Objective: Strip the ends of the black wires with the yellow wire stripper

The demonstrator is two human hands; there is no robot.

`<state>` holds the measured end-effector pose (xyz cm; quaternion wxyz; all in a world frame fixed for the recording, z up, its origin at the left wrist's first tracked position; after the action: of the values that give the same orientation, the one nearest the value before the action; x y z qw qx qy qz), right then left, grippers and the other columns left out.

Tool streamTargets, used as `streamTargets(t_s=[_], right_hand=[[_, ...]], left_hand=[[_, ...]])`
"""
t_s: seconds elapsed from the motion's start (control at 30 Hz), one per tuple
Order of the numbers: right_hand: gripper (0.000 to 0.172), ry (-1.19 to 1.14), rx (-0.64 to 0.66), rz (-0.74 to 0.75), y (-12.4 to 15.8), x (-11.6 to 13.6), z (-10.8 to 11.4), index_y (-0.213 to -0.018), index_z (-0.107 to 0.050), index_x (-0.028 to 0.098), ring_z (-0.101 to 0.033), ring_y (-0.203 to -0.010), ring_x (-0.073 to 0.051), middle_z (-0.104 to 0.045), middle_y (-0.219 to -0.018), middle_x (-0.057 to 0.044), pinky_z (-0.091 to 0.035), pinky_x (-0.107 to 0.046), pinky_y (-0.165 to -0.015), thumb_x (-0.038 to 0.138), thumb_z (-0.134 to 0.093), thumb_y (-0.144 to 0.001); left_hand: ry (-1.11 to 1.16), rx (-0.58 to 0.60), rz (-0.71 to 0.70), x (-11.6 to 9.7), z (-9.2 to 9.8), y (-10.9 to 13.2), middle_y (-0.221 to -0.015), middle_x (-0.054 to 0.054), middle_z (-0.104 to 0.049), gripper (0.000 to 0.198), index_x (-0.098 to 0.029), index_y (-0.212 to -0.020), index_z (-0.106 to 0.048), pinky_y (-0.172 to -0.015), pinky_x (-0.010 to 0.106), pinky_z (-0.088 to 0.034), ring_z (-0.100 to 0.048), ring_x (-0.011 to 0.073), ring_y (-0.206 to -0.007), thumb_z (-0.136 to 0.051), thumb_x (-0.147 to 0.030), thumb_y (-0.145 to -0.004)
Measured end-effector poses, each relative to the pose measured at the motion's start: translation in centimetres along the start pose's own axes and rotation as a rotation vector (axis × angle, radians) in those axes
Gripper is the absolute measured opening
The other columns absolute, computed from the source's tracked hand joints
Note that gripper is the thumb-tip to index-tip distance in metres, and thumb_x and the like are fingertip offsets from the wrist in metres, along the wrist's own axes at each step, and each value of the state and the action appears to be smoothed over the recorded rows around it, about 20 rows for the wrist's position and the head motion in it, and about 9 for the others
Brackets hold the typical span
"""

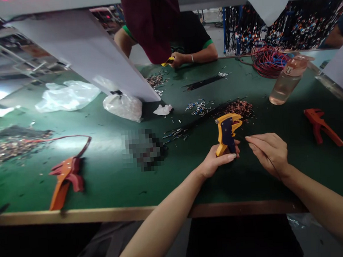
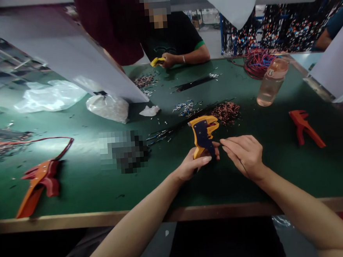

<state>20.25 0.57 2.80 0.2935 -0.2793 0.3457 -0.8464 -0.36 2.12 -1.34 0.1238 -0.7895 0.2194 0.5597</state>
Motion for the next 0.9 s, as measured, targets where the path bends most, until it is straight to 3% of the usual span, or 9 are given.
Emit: streamTargets(t_s=[0.33, 0.5, 0.67, 0.9], right_hand=[[0.025, 0.038, -0.003, 0.137, -0.5, 0.8, -0.3, -0.113, -0.074, 0.024, -0.075, -0.078, -0.017, -0.081, -0.095, -0.003, -0.051, -0.032, -0.072, 0.015, -0.059, -0.096], [0.025, 0.019, -0.049, 0.149, -0.6, 1.0, -0.3, -0.113, -0.073, 0.022, -0.074, -0.076, -0.016, -0.081, -0.093, -0.003, -0.050, -0.032, -0.071, 0.012, -0.061, -0.094], [0.016, 0.029, -0.049, 0.156, -0.7, 1.2, -0.3, -0.105, -0.072, 0.019, -0.074, -0.073, -0.015, -0.081, -0.089, -0.004, -0.049, -0.032, -0.069, 0.012, -0.061, -0.095], [0.018, 0.039, -0.016, 0.124, -0.5, 1.0, -0.4, -0.106, -0.074, 0.022, -0.074, -0.074, -0.015, -0.082, -0.092, -0.003, -0.048, -0.032, -0.071, 0.014, -0.062, -0.095]], left_hand=[[-0.038, -0.015, 0.010, -0.2, -0.4, 0.1, -0.088, 0.006, -0.070, 0.054, -0.014, -0.108, -0.072, -0.081, 0.033, -0.047, -0.062, 0.0194, -0.081, -0.085, -0.047, -0.067], [-0.074, -0.024, 0.003, -0.5, -0.8, 0.1, -0.080, 0.003, -0.066, 0.049, -0.014, -0.099, -0.069, -0.074, 0.031, -0.045, -0.058, 0.0173, -0.076, -0.084, -0.048, -0.068], [-0.133, -0.050, 0.001, -0.8, -1.1, 0.0, -0.071, 0.001, -0.062, 0.042, -0.015, -0.085, -0.065, -0.069, 0.030, -0.043, -0.054, 0.0152, -0.069, -0.082, -0.049, -0.069], [-0.228, -0.084, 0.003, -1.2, -1.5, 0.0, -0.063, -0.001, -0.056, 0.035, -0.016, -0.075, -0.060, -0.064, 0.029, -0.040, -0.049, 0.0135, -0.063, -0.077, -0.047, -0.070]])
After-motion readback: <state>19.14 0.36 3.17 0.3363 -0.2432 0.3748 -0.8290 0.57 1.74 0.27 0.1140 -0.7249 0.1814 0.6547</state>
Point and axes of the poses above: each hand's wrist, its own y-axis away from the middle knuckle, its own z-axis out of the back of the hand, x = y × z, the point moved 1 cm from there along -y, towards the middle knuckle
